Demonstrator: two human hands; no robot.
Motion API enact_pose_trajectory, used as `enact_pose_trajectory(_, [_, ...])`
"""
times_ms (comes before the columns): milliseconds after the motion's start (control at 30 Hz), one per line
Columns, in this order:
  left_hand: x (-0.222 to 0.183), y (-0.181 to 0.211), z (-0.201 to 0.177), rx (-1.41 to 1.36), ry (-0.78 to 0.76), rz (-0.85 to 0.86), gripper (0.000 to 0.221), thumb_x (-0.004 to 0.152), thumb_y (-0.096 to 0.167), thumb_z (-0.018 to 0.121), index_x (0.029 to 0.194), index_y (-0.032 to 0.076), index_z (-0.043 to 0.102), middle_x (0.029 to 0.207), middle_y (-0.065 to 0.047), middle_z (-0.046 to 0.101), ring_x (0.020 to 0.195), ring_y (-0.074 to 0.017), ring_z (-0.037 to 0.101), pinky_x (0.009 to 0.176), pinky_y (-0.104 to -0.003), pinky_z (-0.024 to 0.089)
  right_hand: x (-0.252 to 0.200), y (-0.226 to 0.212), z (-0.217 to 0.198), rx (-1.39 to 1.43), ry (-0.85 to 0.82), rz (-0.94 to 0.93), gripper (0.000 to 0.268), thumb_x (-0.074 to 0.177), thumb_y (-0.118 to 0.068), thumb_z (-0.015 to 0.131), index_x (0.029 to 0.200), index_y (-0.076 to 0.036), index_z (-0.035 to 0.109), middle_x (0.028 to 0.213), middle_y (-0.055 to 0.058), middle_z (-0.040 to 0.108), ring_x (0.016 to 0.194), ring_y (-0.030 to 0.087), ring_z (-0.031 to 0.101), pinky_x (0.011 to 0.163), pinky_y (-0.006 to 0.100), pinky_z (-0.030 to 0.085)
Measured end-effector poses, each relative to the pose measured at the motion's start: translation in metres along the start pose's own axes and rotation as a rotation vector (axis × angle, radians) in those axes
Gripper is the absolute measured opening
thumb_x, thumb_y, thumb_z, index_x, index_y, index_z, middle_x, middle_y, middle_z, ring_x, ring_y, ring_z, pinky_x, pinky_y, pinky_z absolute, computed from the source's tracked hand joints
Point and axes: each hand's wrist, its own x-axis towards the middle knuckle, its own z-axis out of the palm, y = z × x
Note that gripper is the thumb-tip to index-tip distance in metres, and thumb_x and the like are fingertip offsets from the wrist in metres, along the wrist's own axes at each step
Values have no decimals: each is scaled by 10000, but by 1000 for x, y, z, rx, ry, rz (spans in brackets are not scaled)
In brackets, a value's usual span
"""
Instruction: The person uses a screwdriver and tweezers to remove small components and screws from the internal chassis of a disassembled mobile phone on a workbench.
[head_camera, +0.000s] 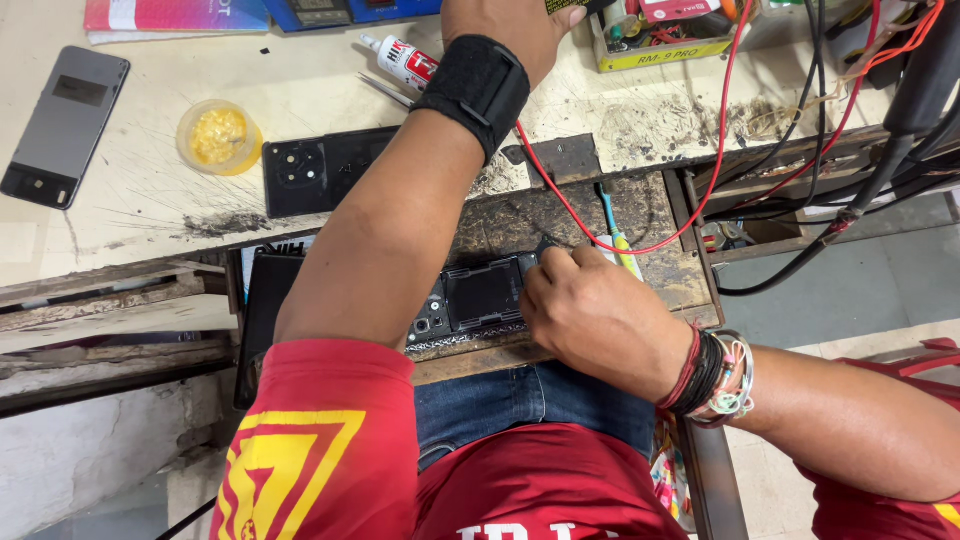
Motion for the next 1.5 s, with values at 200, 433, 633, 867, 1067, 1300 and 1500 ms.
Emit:
enact_pose_trajectory(200, [-38,10,-52,33,171,153,517,993,636,626,1113,137,692,884,-48,726,679,-213,702,571,-390,555,-1,1,-3,52,20,45,149,782,-227,625,805,-102,704,809,26,638,806,207,619,622,331,529])
enact_pose_trajectory(433, [-162,7,-164,-466,-130,161,613,971,362,684,1496,125,476,1610,-35,430,552,-238,697,483,-357,565,-4,2,-9,60,-112,98,132,817,-215,623,872,-116,691,885,44,633,842,217,634,643,348,561])
enact_pose_trajectory(633, [-266,-11,-180,-652,103,4,370,970,238,720,1316,112,684,1420,-56,657,1033,-256,761,859,-343,612,-4,-1,-16,66,1,32,148,757,-197,637,873,-120,687,881,31,633,846,219,636,671,349,563])
enact_pose_trajectory(867, [-308,-30,-160,-579,76,-75,351,903,207,740,1224,68,719,1346,-96,677,1335,-332,583,1104,-459,475,1,-7,-25,40,-8,-13,172,737,-191,638,893,-138,690,933,27,635,867,219,640,697,353,559])
enact_pose_trajectory(1067, [-310,-32,-153,-605,27,-74,368,899,229,753,1219,50,721,1405,-134,632,1410,-359,484,1160,-501,398,5,-5,-22,15,-88,9,115,779,-197,635,852,-119,678,877,18,630,885,216,641,726,346,566])
enact_pose_trajectory(1300, [-311,-33,-151,-599,18,-60,385,884,238,760,1213,42,720,1401,-144,628,1412,-356,482,1174,-509,386,10,-5,-24,-55,-226,54,137,855,-210,618,907,-101,684,904,27,631,896,210,639,716,337,567])
enact_pose_trajectory(1500, [-312,-33,-151,-591,-12,-52,376,880,240,770,1209,61,731,1422,-135,623,1415,-355,477,1177,-519,376,9,-3,-24,-82,-291,86,138,855,-217,618,913,-114,689,887,33,651,862,198,660,659,330,576])
